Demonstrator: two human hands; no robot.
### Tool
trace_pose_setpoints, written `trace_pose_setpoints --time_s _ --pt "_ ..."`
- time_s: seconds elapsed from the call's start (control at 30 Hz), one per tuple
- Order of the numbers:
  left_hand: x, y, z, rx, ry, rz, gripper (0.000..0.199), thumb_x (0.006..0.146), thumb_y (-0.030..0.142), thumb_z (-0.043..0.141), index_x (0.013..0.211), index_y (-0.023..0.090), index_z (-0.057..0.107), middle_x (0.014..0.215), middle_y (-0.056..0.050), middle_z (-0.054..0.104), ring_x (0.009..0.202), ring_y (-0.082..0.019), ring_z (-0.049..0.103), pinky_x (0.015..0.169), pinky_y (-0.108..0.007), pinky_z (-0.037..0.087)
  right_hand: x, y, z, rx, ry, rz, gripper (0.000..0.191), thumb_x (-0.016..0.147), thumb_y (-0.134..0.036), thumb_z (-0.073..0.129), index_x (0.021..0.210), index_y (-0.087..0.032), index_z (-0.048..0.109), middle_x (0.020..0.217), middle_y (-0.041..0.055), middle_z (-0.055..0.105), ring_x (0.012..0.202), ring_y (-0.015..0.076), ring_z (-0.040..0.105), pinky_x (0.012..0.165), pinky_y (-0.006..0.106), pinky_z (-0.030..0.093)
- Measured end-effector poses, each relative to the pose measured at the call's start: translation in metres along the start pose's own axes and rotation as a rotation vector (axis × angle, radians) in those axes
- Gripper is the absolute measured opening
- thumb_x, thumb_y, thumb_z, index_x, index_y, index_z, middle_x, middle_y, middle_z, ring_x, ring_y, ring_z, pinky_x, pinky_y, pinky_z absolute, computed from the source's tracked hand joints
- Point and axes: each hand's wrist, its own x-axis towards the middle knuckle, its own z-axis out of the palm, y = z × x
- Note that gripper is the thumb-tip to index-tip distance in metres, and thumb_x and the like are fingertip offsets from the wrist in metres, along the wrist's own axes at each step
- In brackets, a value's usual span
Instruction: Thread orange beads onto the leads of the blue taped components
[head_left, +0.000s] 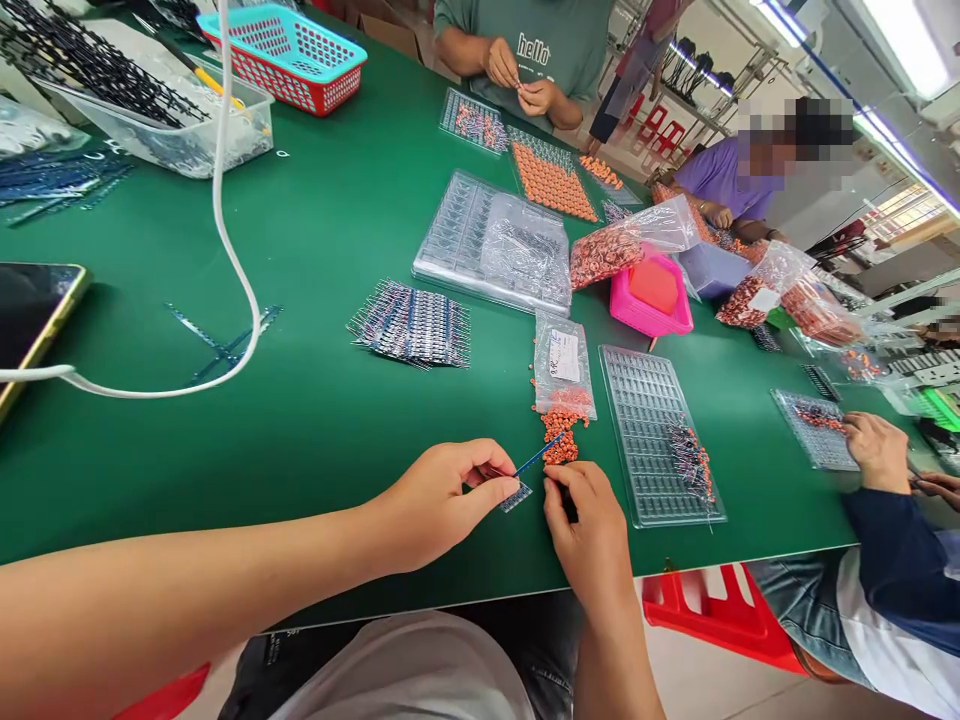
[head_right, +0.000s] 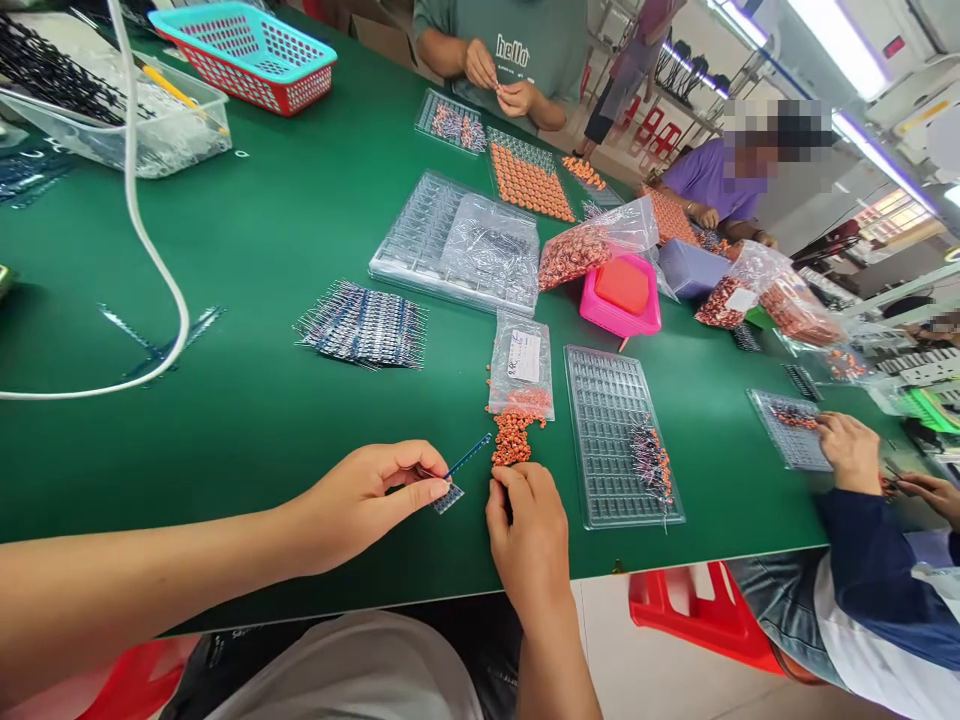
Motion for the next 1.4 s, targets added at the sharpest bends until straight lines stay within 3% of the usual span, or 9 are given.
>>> trace_pose_setpoints --time_s 0.2,0.4,0.5,0.63,1.07,1.4 --pt "-0.001 0.0 0.0 0.002 -0.009 0.005 0.021 0.088 0.038 0.057 0.083 0.019 0.065 0.079 -0.001 0.069 0.075 -0.018 0.061 0.07 -0.028 0.048 0.011 -0.002 -0.001 -0.005 -0.035 0.026 0.012 0.098 -0.022 0.056 0.096 -0.023 0.068 0.09 0.0048 0.068 0.078 0.0175 0.065 0.068 0.029 0.052" --pt "-0.003 -0.003 0.001 -0.016 -0.02 0.028 0.021 0.09 0.037 0.058 0.092 0.018 0.068 0.092 -0.004 0.074 0.084 -0.019 0.066 0.078 -0.03 0.052 0.006 -0.012 -0.002 0.151 0.041 0.101 0.012 0.094 -0.021 0.058 0.085 -0.022 0.064 0.078 0.0002 0.063 0.064 0.0132 0.058 0.059 0.025 0.047" --pt "-0.007 -0.004 0.002 -0.121 -0.091 0.064 0.02 0.091 0.034 0.06 0.096 0.018 0.069 0.11 -0.007 0.076 0.1 -0.022 0.068 0.092 -0.035 0.053 -0.006 -0.023 -0.003 0.323 0.095 0.137 0.011 0.093 -0.018 0.059 0.084 -0.023 0.063 0.077 -0.0004 0.062 0.064 0.0129 0.058 0.055 0.024 0.046" --pt "-0.011 -0.003 0.005 -0.24 -0.151 0.081 0.014 0.09 0.03 0.061 0.091 0.018 0.068 0.111 -0.008 0.076 0.105 -0.023 0.068 0.096 -0.037 0.052 -0.018 -0.028 0.002 0.426 0.181 0.129 0.01 0.093 -0.015 0.061 0.089 -0.023 0.066 0.08 0.0007 0.063 0.07 0.0145 0.061 0.058 0.025 0.048" --pt "-0.012 -0.001 0.01 -0.434 -0.172 -0.037 0.013 0.087 0.031 0.066 0.087 0.018 0.064 0.102 -0.005 0.073 0.096 -0.018 0.066 0.094 -0.034 0.052 -0.025 -0.026 0.008 0.368 0.257 0.069 0.019 0.092 -0.011 0.063 0.102 -0.027 0.068 0.086 0.002 0.066 0.075 0.0159 0.064 0.062 0.028 0.052" --pt "-0.011 -0.011 0.012 -0.482 -0.209 -0.006 0.009 0.091 0.027 0.064 0.091 0.018 0.065 0.105 -0.004 0.073 0.097 -0.017 0.065 0.093 -0.032 0.051 -0.024 -0.027 0.008 0.358 0.293 0.059 0.017 0.091 -0.01 0.065 0.099 -0.026 0.064 0.082 0.0008 0.065 0.073 0.015 0.064 0.059 0.027 0.051"
